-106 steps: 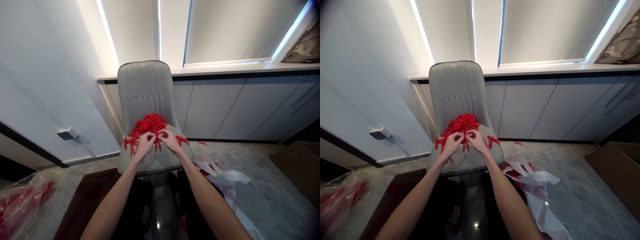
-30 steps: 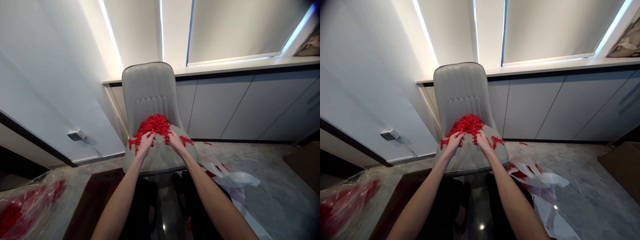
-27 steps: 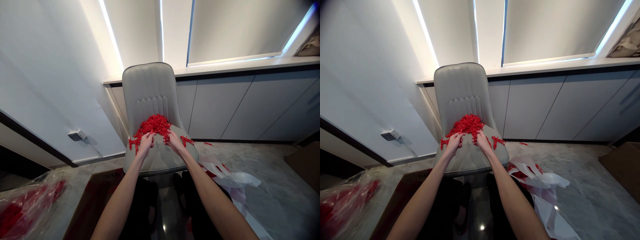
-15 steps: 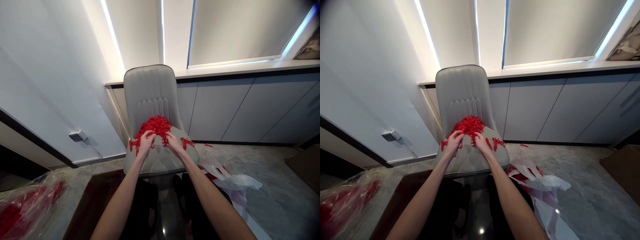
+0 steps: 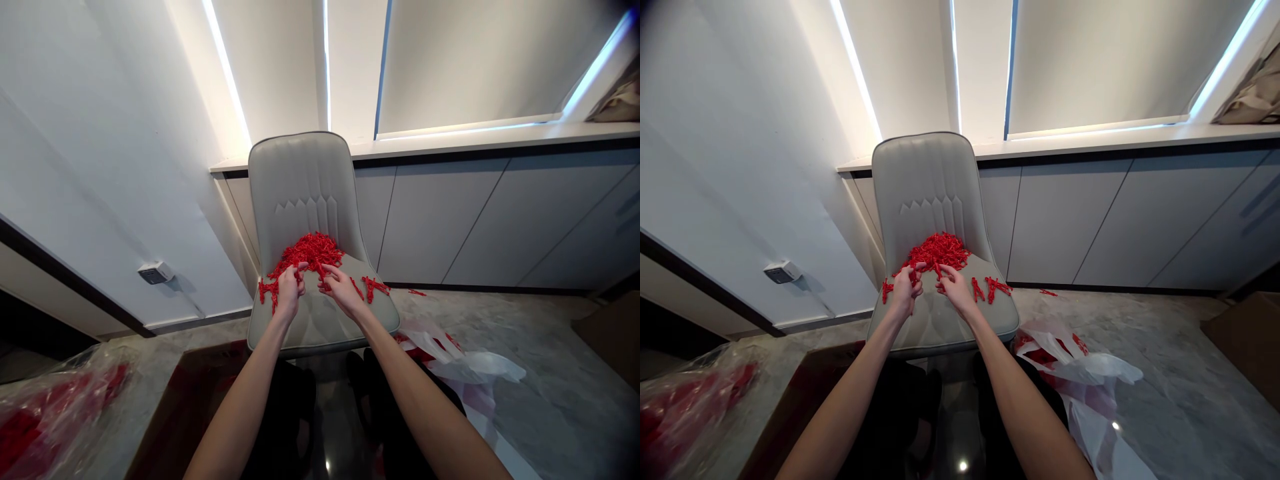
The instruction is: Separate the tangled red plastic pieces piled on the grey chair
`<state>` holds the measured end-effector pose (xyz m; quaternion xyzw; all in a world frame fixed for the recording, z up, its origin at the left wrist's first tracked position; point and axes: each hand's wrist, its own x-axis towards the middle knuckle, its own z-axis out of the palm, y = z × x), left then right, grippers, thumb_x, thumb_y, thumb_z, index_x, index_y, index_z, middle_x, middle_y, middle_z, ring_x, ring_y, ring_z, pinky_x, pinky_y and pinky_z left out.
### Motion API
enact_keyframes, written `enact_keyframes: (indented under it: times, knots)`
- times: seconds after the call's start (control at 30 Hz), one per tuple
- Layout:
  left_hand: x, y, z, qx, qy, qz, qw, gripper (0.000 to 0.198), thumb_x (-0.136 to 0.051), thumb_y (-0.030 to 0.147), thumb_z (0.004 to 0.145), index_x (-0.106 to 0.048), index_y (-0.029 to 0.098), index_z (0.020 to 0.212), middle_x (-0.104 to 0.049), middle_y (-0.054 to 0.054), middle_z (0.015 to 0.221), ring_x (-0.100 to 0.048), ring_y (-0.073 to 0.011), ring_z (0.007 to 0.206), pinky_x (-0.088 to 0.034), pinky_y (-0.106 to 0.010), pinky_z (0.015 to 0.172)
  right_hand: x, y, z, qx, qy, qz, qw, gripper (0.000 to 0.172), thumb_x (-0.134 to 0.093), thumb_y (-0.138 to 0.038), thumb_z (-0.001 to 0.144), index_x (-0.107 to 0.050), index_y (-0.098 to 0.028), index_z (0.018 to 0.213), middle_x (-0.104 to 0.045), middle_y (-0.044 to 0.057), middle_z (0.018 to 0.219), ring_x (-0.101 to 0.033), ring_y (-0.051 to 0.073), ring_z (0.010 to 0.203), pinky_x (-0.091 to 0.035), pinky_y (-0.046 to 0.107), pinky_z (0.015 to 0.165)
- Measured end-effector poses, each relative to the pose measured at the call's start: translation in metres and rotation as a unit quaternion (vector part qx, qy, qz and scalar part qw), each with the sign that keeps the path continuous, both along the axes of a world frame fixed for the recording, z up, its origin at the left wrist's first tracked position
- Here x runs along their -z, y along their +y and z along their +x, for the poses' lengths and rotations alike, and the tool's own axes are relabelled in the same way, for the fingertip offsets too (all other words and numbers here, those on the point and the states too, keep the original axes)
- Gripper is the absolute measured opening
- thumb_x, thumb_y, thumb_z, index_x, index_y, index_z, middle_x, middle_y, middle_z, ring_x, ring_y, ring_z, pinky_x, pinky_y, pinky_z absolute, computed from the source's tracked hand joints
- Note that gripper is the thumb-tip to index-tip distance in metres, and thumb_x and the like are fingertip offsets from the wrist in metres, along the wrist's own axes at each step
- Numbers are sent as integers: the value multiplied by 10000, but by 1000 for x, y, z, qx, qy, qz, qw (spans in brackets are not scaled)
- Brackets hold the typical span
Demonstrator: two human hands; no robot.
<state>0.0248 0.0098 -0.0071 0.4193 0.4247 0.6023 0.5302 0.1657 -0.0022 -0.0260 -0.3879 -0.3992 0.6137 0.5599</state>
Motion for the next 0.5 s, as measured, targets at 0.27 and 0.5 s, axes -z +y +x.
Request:
enact_keyframes:
  times: [0.27, 0.5]
  knots:
    - [1, -3, 9, -36, 33, 14, 999, 351, -532, 403, 848, -693, 125, 989, -419, 59, 602, -281, -53, 414, -196, -210, 416, 1, -2, -10, 34, -29, 87, 995, 453, -656, -287, 762, -637, -217, 1210, -629, 43, 997, -667, 139, 795, -560, 340, 809]
    - [2, -3, 11, -60, 48, 46, 996, 268, -453, 341, 894, -640, 154, 942, -451, 44, 618, -325, -67, 416, -232, -201, 404, 1, -4, -14, 33, -32, 111, 993, 418, -657, -277, 770, -644, -215, 1184, -654, 43, 960, -665, 153, 812, -569, 349, 810]
